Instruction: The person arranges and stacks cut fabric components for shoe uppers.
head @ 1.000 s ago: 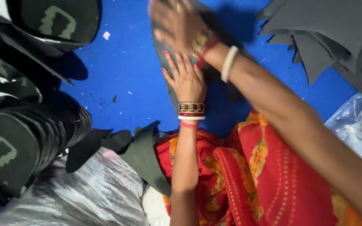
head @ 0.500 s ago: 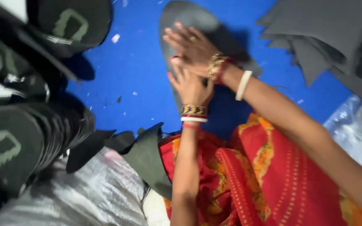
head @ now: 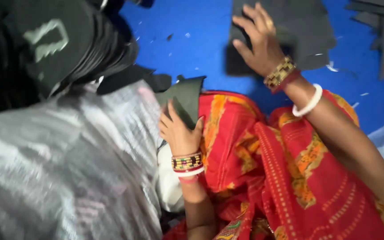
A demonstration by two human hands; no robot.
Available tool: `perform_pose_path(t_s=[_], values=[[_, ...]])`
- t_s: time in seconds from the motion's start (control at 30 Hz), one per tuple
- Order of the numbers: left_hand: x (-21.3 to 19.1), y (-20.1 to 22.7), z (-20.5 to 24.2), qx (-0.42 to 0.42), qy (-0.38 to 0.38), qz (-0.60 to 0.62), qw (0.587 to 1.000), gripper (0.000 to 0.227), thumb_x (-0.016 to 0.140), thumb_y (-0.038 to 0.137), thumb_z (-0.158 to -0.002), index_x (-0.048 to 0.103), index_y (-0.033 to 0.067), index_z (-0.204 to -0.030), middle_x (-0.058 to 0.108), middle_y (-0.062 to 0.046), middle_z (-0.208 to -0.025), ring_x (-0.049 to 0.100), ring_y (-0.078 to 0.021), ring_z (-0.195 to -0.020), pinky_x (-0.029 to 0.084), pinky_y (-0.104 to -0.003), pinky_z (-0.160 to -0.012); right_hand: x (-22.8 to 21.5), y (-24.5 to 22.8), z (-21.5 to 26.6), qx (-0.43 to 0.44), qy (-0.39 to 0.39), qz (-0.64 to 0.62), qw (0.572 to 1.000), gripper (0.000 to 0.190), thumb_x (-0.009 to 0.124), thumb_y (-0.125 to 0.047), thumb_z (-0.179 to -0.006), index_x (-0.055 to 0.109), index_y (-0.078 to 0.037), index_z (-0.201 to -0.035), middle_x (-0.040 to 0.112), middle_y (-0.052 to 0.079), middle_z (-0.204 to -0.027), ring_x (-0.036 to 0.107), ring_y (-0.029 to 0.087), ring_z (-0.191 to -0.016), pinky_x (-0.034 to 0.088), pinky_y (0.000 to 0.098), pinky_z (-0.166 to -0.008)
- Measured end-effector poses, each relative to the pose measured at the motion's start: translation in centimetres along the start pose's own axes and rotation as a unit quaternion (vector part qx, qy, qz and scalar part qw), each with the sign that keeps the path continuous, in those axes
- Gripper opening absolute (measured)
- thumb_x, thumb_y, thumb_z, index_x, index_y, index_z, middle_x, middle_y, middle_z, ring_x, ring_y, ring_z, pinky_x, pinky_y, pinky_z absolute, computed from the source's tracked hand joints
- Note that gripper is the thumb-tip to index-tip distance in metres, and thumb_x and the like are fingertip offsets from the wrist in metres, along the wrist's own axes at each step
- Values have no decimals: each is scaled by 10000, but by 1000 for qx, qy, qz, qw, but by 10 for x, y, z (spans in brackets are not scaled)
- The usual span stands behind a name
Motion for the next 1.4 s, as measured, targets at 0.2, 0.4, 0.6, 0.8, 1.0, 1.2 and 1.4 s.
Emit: perform_pose_path(t_s=[0.2, 0.4, 0.6, 0.8, 1.0, 1.2, 1.4], values=[[-11, -59, 23, -27, 18, 101, 994, 527, 660, 224, -899, 597, 44, -1391, 670, -248, -1258, 652, -422, -1171, 509, -467, -1011, -18, -103, 9, -89, -137, -117, 980, 377, 640, -200, -1007, 622, -96, -1368, 546, 162, -1464, 455, 411, -1465, 391, 509, -1184], [-139, -12, 46, 110, 34, 220, 969, 383, 553, 59, -876, 603, 29, -1255, 706, -178, -1259, 715, -372, -1171, 567, -434, -978, -120, -156, -37, -95, -107, -190, 971, 331, 634, -274, -1100, 602, -95, -1376, 623, 118, -1417, 569, 304, -1433, 439, 448, -1251], [-178, 33, 34, 382, 25, 115, 916, 281, 598, 44, -708, 705, 104, -961, 686, -121, -1356, 577, -341, -1370, 303, -574, -1250, -172, -146, -64, -207, -105, -22, 973, 525, 516, -367, -1028, 584, 16, -1381, 556, 262, -1440, 472, 464, -1392, 346, 477, -1089], [-154, 67, -2, 490, 104, 173, 848, 108, 685, 243, -755, 736, 211, -665, 489, -71, -1498, 284, -375, -1493, 171, -517, -1274, -91, -51, -17, 17, -477, -266, 837, 575, 566, -476, -1064, 542, 41, -1316, 591, 202, -1255, 578, 326, -1154, 479, 433, -952], [-56, 73, -53, 308, -95, 515, 794, 331, 675, 133, -994, 463, 253, -1218, 194, -153, -1707, 316, -347, -1534, 367, -464, -1243, -88, -23, 49, 349, -250, -677, 598, 483, 613, -401, -1061, 552, 18, -1292, 572, 37, -1162, 552, 150, -1070, 501, 365, -938], [21, 54, -84, -43, -377, 717, 584, 876, 508, 345, -993, -26, 135, -1654, 329, -323, -1607, 584, -362, -1280, 499, -454, -1048, -139, -11, 15, 323, -185, -512, 774, 564, 713, -204, -941, 493, -50, -1437, 693, 54, -1271, 639, 124, -1143, 521, 312, -1013], [46, 99, -121, 149, -250, 602, 743, 909, 710, -17, -946, 118, 6, -1636, 525, -199, -1515, 585, -195, -1311, 494, -310, -1073, -184, 18, -40, 61, -113, -273, 953, 479, 695, -246, -1059, 578, 3, -1451, 686, 115, -1374, 633, 159, -1272, 494, 337, -1108]])
Point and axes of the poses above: each hand's wrist, its own z-axis away from the middle knuckle, its own x-axis out of the palm, y = z × x, the point moved 1 cm from there along -z, towards the middle knuckle
